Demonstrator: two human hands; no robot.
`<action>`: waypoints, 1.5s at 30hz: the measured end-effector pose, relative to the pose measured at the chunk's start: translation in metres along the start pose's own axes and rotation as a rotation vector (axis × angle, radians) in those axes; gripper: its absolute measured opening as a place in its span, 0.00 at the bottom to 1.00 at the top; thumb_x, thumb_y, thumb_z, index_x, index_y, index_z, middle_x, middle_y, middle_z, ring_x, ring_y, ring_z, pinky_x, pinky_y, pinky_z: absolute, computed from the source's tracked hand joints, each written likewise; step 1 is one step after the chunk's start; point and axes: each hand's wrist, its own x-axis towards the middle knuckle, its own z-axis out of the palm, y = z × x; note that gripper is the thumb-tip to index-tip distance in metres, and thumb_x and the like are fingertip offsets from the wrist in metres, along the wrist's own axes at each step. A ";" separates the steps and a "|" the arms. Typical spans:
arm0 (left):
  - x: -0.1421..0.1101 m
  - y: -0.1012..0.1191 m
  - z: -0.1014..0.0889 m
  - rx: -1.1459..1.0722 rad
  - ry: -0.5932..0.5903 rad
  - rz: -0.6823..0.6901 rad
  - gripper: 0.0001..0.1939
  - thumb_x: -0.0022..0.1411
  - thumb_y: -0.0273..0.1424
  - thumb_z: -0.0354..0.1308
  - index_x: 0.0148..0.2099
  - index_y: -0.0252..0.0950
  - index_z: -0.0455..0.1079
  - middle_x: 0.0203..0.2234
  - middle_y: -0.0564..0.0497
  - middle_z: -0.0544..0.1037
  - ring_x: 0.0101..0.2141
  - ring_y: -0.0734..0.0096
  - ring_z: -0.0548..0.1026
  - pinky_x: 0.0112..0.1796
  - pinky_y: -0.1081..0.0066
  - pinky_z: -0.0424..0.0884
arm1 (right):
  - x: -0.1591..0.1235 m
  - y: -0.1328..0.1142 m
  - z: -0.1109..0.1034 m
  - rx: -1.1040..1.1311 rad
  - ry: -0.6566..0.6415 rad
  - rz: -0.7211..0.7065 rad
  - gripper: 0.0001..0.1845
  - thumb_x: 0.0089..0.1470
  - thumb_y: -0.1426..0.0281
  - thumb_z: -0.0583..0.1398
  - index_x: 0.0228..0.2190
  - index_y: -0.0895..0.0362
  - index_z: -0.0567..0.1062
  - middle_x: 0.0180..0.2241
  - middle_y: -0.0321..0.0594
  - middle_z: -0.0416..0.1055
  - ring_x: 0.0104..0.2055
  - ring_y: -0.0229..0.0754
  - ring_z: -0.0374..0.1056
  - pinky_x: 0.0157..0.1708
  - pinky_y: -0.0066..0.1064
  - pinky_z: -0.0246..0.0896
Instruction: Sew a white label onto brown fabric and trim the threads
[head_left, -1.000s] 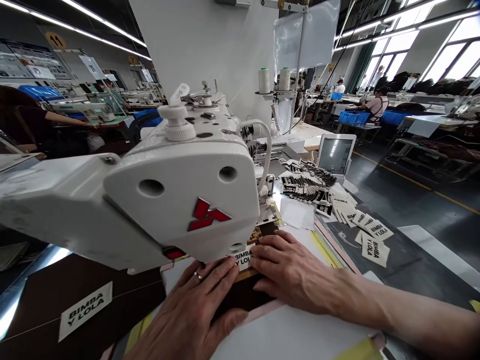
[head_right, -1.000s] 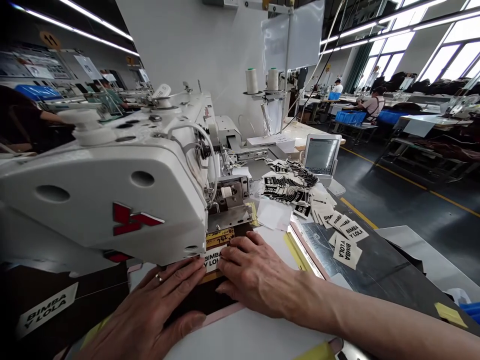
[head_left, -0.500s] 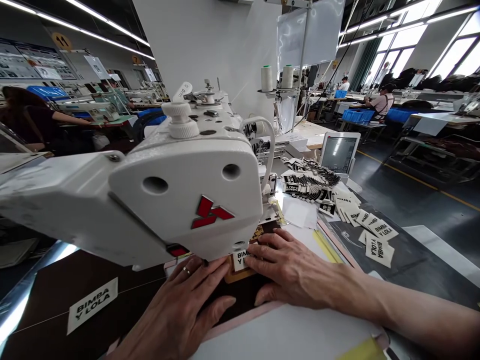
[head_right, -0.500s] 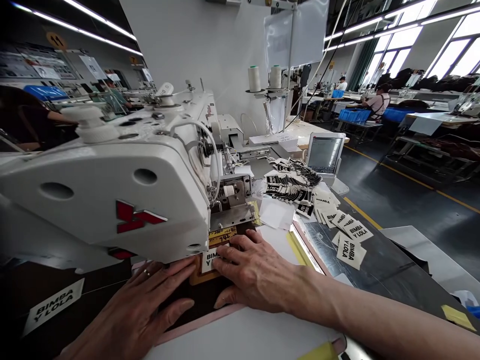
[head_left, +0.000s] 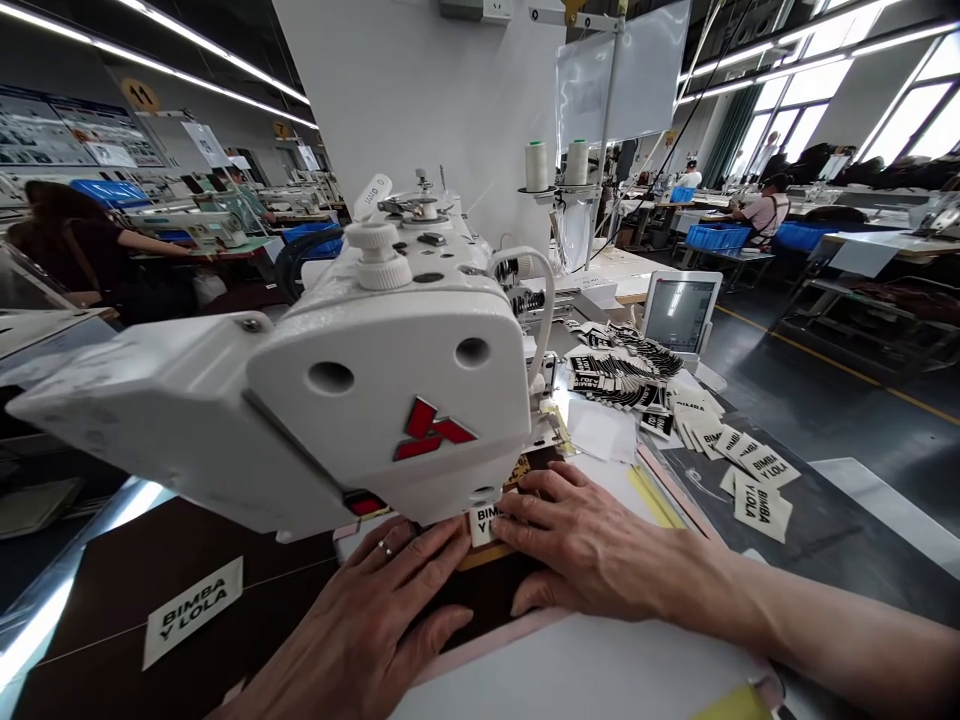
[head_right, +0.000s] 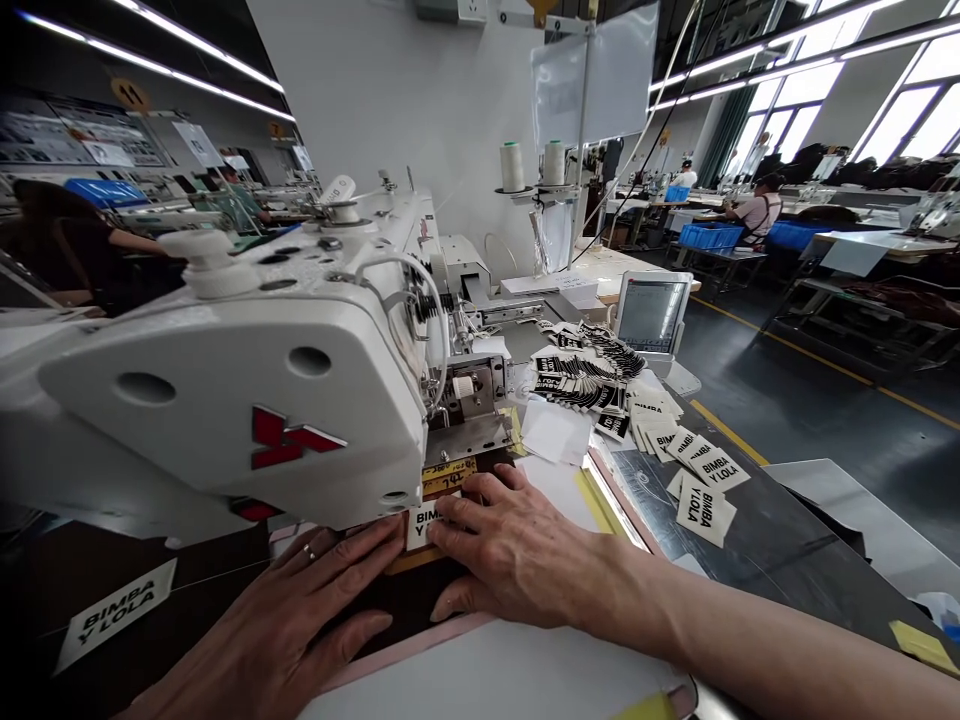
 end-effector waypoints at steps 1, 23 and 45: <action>-0.002 -0.001 0.000 0.011 0.016 -0.002 0.32 0.75 0.46 0.60 0.76 0.44 0.63 0.64 0.49 0.77 0.56 0.54 0.81 0.59 0.58 0.77 | 0.000 0.000 0.000 -0.003 0.002 -0.002 0.31 0.74 0.46 0.56 0.64 0.55 0.74 0.61 0.49 0.74 0.61 0.55 0.65 0.65 0.49 0.54; 0.007 0.008 0.000 0.065 0.014 0.063 0.34 0.76 0.46 0.59 0.77 0.40 0.59 0.69 0.50 0.72 0.63 0.60 0.76 0.63 0.63 0.71 | 0.000 0.002 -0.011 -0.091 0.035 -0.024 0.27 0.74 0.49 0.57 0.59 0.55 0.76 0.64 0.48 0.72 0.62 0.53 0.68 0.63 0.48 0.58; 0.006 0.003 -0.003 0.125 -0.031 0.119 0.34 0.78 0.51 0.54 0.77 0.41 0.58 0.69 0.54 0.71 0.59 0.61 0.79 0.59 0.62 0.74 | 0.010 0.027 0.002 -0.073 0.040 -0.206 0.29 0.74 0.46 0.54 0.61 0.53 0.74 0.66 0.39 0.73 0.61 0.52 0.67 0.66 0.49 0.54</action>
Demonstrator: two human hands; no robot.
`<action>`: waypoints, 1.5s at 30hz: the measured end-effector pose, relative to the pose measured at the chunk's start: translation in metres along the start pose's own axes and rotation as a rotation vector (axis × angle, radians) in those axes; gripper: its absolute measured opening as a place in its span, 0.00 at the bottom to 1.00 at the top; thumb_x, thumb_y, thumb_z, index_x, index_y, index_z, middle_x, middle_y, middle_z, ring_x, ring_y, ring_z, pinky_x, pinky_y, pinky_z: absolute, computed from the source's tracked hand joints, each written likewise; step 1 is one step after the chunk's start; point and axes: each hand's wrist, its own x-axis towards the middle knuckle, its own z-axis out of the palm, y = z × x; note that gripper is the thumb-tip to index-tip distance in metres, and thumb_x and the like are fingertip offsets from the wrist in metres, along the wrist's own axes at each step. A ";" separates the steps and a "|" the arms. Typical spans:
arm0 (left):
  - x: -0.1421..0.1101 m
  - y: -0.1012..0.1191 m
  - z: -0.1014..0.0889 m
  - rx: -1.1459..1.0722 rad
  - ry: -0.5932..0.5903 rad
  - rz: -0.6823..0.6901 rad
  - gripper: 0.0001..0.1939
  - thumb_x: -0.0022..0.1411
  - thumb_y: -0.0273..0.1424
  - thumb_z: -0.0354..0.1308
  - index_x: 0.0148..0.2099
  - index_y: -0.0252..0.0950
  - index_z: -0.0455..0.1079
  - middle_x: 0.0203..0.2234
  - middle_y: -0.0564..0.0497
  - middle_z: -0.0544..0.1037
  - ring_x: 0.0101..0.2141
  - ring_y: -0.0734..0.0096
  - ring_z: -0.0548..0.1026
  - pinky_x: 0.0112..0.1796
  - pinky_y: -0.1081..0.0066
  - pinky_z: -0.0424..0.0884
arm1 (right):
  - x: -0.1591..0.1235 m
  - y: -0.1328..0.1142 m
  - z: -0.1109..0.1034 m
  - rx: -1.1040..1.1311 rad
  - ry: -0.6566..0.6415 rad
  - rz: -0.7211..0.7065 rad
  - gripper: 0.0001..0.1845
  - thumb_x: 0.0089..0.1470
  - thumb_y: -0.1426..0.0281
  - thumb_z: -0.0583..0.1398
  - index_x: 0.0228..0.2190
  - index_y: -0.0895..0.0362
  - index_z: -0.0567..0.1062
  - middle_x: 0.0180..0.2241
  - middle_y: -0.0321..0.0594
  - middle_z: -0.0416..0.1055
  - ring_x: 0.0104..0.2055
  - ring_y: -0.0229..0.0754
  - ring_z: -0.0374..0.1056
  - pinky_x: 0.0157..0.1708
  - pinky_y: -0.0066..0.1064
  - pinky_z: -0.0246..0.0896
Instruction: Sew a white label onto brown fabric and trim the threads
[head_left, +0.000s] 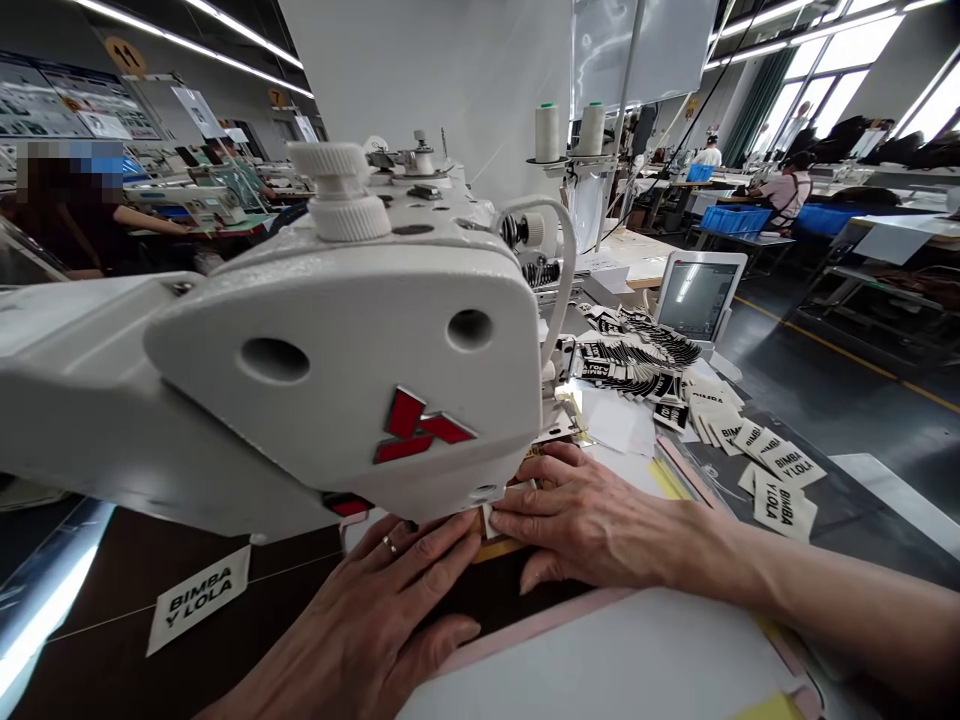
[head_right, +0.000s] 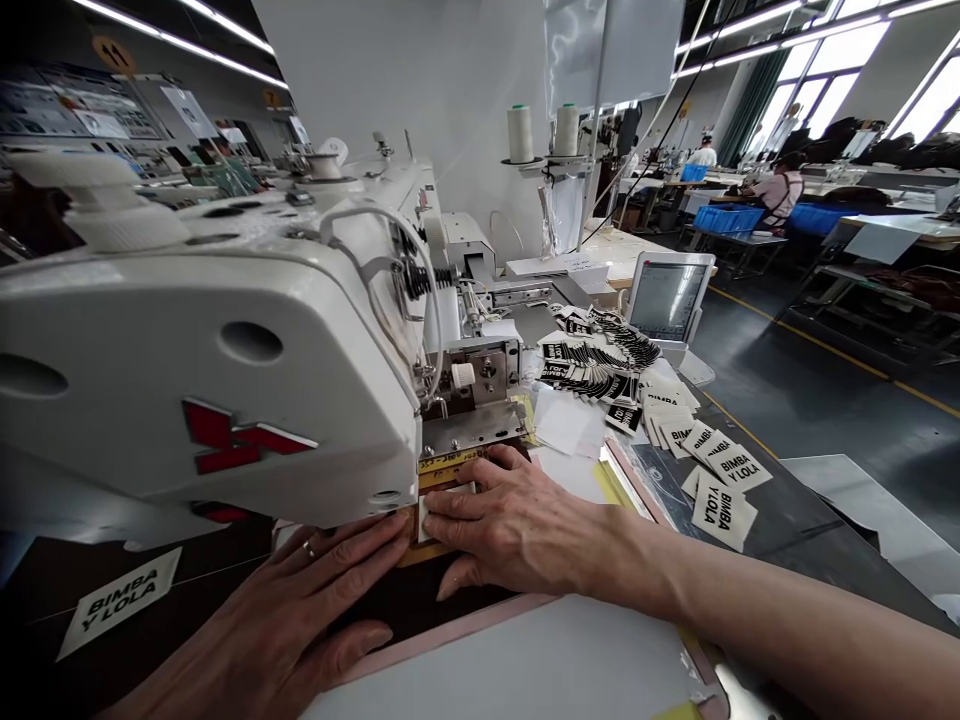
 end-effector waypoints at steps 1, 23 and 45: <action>-0.001 -0.002 0.000 -0.011 0.000 0.003 0.33 0.79 0.50 0.53 0.77 0.42 0.58 0.69 0.54 0.71 0.60 0.62 0.79 0.60 0.62 0.73 | 0.000 0.000 0.000 -0.002 0.001 -0.002 0.30 0.74 0.45 0.54 0.61 0.53 0.74 0.66 0.39 0.73 0.61 0.52 0.67 0.66 0.49 0.53; -0.013 -0.006 0.007 0.018 0.019 -0.001 0.28 0.80 0.46 0.52 0.76 0.46 0.61 0.70 0.57 0.69 0.59 0.64 0.79 0.61 0.62 0.73 | -0.002 0.000 0.001 0.001 -0.014 -0.002 0.29 0.76 0.47 0.53 0.63 0.53 0.72 0.67 0.41 0.72 0.63 0.53 0.65 0.65 0.51 0.54; -0.015 -0.007 0.009 -0.099 -0.001 -0.116 0.26 0.80 0.42 0.55 0.75 0.46 0.63 0.67 0.54 0.74 0.58 0.61 0.80 0.64 0.58 0.69 | 0.001 0.002 0.002 -0.007 -0.013 0.035 0.26 0.76 0.50 0.56 0.64 0.52 0.73 0.65 0.38 0.73 0.62 0.53 0.65 0.70 0.56 0.46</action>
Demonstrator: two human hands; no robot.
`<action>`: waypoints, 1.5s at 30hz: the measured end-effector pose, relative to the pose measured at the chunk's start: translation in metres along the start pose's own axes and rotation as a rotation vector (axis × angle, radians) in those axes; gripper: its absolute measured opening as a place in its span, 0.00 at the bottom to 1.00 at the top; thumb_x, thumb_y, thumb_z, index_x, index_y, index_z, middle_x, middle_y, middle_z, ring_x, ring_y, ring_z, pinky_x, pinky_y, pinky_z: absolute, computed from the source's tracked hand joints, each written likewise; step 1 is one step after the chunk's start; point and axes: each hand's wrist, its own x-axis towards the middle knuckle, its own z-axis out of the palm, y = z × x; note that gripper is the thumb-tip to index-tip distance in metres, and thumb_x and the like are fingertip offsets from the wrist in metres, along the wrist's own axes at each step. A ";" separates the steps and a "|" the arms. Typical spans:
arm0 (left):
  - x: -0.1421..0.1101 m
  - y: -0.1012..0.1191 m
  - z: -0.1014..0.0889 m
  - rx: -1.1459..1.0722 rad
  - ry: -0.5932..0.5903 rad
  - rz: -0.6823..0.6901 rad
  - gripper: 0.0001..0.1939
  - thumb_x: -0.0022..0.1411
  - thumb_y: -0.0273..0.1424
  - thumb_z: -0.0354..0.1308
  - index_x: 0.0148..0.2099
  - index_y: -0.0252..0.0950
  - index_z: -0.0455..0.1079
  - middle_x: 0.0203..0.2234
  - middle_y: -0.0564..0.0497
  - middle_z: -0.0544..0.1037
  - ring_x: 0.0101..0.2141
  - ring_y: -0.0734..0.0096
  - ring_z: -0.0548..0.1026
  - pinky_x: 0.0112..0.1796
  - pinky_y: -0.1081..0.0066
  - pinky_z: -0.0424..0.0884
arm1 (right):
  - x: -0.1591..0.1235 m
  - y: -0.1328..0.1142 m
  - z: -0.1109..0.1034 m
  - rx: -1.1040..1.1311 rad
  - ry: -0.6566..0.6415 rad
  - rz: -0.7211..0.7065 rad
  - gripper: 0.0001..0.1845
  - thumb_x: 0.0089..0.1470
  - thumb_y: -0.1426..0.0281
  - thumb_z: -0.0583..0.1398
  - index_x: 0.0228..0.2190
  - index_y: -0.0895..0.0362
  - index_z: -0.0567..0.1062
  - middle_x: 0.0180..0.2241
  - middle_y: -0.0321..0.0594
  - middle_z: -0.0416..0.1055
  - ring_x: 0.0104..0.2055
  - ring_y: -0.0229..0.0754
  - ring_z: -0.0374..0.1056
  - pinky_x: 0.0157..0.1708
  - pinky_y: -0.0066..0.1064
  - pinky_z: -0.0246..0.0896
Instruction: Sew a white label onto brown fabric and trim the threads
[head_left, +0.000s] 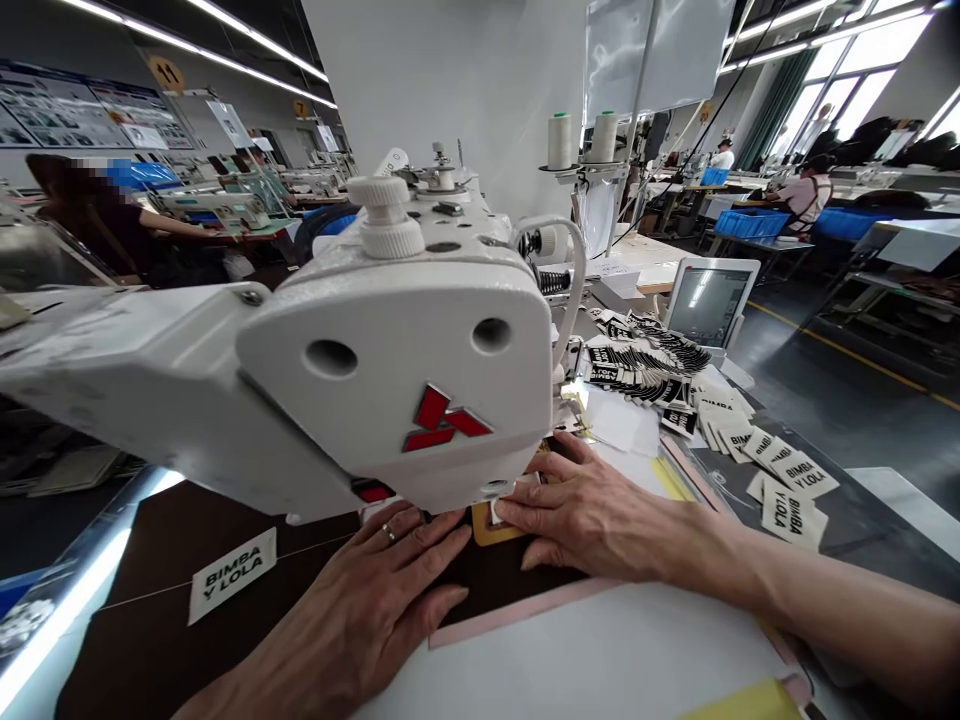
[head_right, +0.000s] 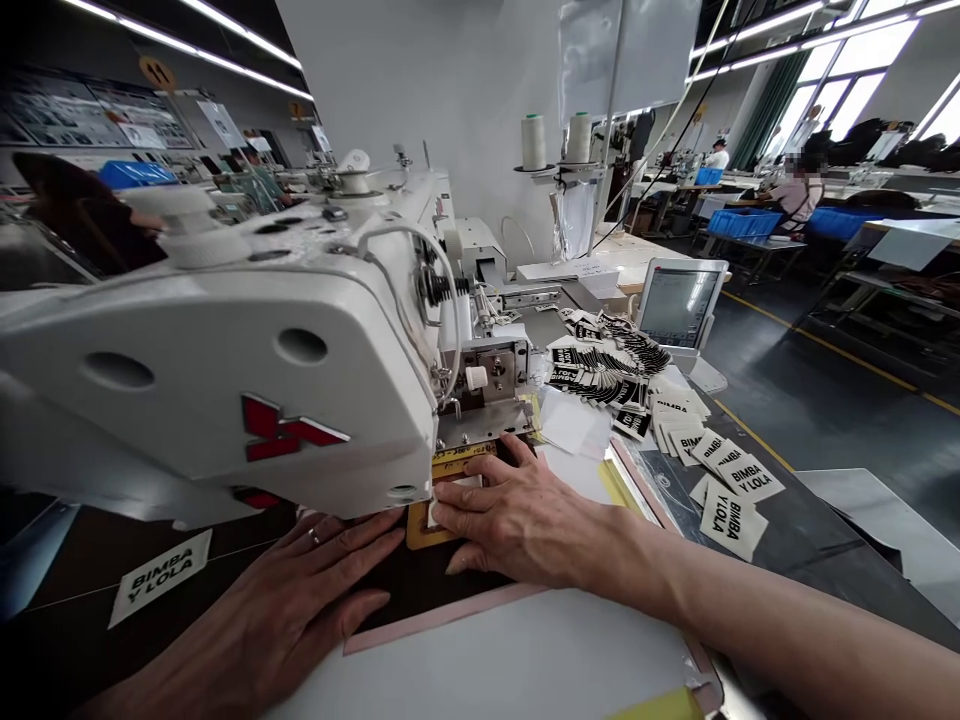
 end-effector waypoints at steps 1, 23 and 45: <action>0.000 -0.001 0.001 -0.017 -0.003 -0.009 0.27 0.79 0.42 0.55 0.75 0.46 0.62 0.67 0.53 0.75 0.58 0.60 0.80 0.64 0.58 0.69 | 0.001 0.002 0.000 -0.008 0.008 -0.002 0.26 0.76 0.51 0.56 0.63 0.52 0.74 0.65 0.39 0.74 0.62 0.53 0.66 0.69 0.56 0.46; -0.004 -0.005 0.005 -0.048 0.020 -0.095 0.27 0.79 0.44 0.54 0.75 0.47 0.63 0.63 0.54 0.78 0.58 0.58 0.80 0.65 0.57 0.70 | 0.006 0.011 0.001 -0.083 0.032 -0.005 0.24 0.78 0.54 0.54 0.62 0.55 0.75 0.61 0.46 0.77 0.60 0.51 0.67 0.62 0.47 0.57; -0.066 -0.004 -0.033 -0.009 -0.031 -0.086 0.26 0.78 0.37 0.57 0.74 0.44 0.64 0.70 0.50 0.71 0.68 0.59 0.70 0.65 0.59 0.72 | -0.015 -0.032 0.015 -0.012 0.033 0.061 0.24 0.79 0.59 0.53 0.67 0.57 0.71 0.71 0.45 0.66 0.67 0.56 0.67 0.68 0.55 0.59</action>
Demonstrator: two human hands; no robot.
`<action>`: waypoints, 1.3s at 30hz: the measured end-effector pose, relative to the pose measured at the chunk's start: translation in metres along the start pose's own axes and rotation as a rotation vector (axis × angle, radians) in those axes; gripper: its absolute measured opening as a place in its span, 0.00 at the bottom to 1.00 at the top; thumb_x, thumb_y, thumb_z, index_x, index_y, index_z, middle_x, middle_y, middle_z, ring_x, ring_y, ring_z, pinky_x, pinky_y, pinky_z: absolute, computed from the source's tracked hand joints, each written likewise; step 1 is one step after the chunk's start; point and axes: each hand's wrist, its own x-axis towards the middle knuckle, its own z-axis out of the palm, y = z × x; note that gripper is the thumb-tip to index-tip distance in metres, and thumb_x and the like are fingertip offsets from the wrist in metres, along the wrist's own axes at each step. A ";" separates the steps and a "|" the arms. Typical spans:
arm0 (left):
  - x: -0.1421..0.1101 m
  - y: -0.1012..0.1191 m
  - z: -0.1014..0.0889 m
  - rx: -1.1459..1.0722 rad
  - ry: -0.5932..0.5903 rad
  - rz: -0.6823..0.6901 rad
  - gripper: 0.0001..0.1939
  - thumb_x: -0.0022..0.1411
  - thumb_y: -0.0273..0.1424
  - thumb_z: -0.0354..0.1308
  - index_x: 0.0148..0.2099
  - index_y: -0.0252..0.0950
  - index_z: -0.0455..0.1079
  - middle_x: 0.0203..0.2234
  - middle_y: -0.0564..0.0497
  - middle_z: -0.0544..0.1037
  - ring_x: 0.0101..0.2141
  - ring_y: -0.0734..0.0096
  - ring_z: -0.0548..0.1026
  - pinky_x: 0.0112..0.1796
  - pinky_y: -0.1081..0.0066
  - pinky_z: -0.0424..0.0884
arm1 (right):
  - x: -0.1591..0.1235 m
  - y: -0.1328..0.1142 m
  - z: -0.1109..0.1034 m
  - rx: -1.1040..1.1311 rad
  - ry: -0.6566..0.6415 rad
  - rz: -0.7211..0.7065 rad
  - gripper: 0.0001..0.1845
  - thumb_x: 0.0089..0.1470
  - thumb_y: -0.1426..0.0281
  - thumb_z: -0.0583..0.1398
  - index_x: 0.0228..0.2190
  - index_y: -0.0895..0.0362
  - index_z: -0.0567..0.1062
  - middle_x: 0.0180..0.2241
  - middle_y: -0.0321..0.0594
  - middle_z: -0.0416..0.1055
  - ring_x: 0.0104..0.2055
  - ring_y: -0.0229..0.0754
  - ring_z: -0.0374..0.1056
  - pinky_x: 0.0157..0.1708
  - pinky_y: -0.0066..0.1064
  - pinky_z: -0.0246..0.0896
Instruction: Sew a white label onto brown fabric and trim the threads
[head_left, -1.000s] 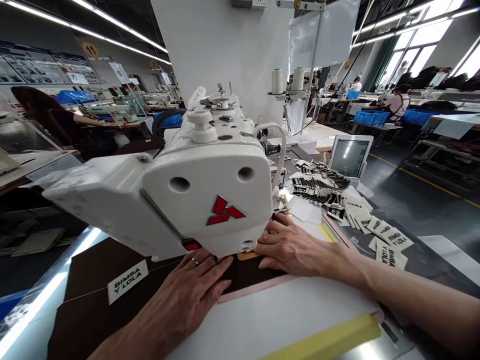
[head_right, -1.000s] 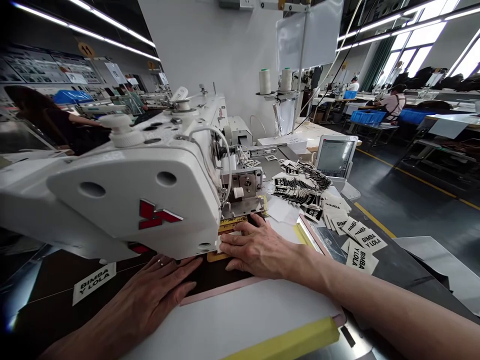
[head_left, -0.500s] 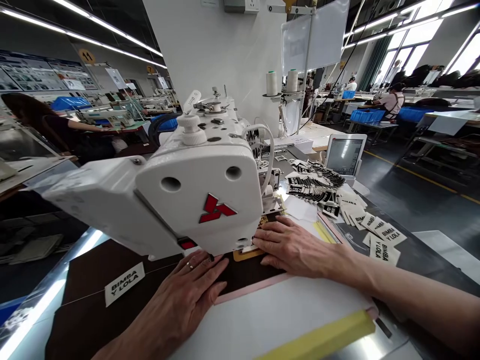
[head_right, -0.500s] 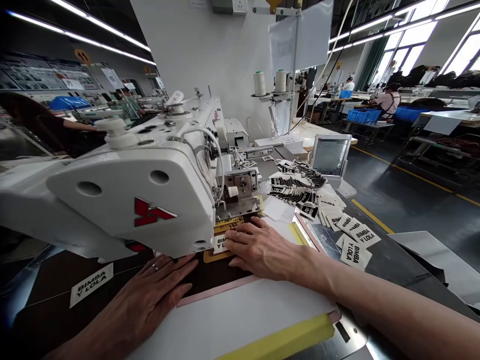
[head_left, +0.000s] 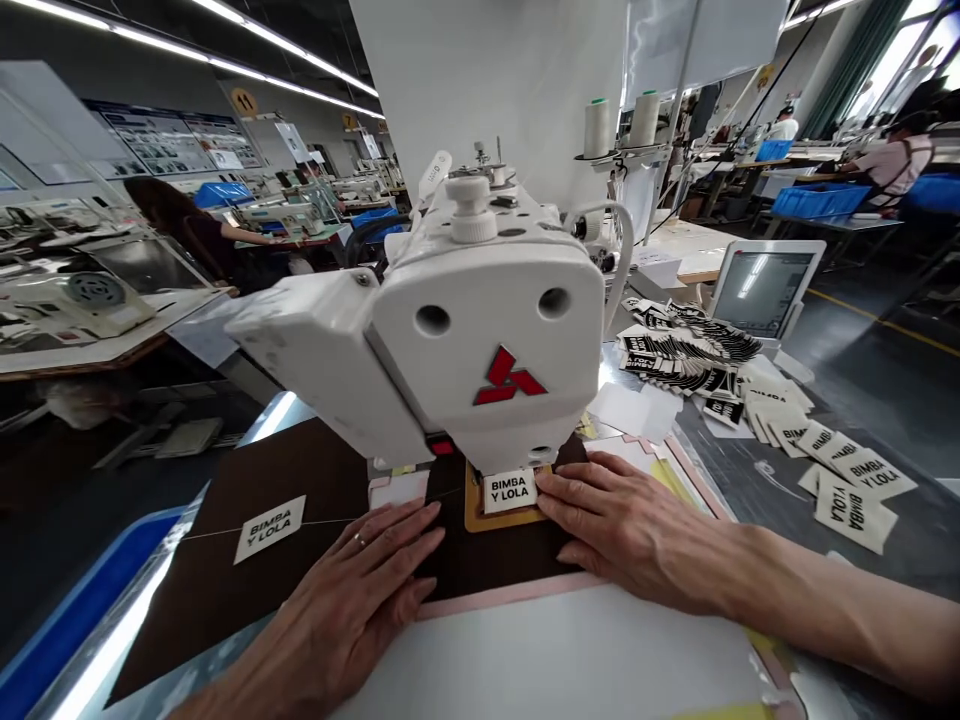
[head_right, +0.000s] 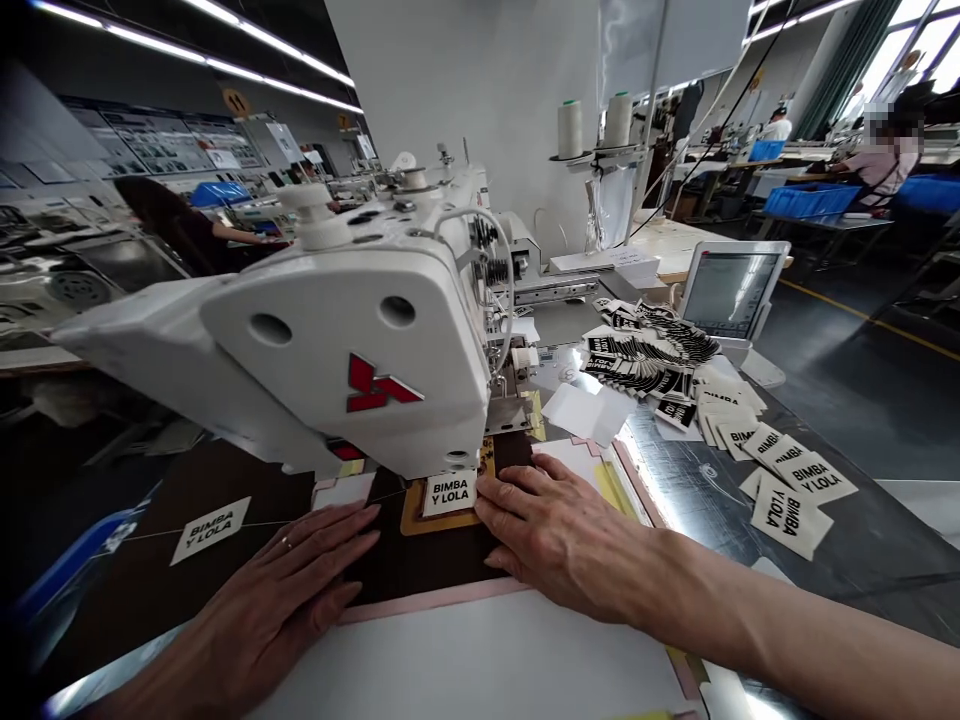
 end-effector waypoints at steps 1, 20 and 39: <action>-0.001 0.000 0.000 -0.011 -0.002 -0.012 0.26 0.78 0.37 0.57 0.74 0.44 0.64 0.70 0.50 0.71 0.68 0.59 0.70 0.65 0.59 0.73 | 0.000 -0.002 0.001 -0.002 0.003 0.001 0.24 0.79 0.60 0.53 0.67 0.57 0.71 0.71 0.45 0.66 0.67 0.56 0.67 0.68 0.55 0.60; 0.069 -0.006 0.001 -0.187 -0.030 0.148 0.16 0.81 0.32 0.52 0.65 0.46 0.72 0.62 0.56 0.79 0.61 0.66 0.75 0.64 0.64 0.67 | 0.004 -0.010 -0.002 0.099 0.001 -0.026 0.23 0.79 0.58 0.54 0.66 0.54 0.69 0.66 0.37 0.72 0.61 0.53 0.66 0.65 0.50 0.58; 0.051 -0.024 0.006 -0.158 0.036 -0.010 0.16 0.81 0.35 0.52 0.63 0.41 0.75 0.58 0.48 0.82 0.55 0.66 0.82 0.53 0.69 0.76 | 0.005 -0.010 0.001 0.089 0.063 -0.040 0.21 0.78 0.62 0.55 0.66 0.56 0.71 0.66 0.39 0.73 0.61 0.53 0.65 0.63 0.48 0.59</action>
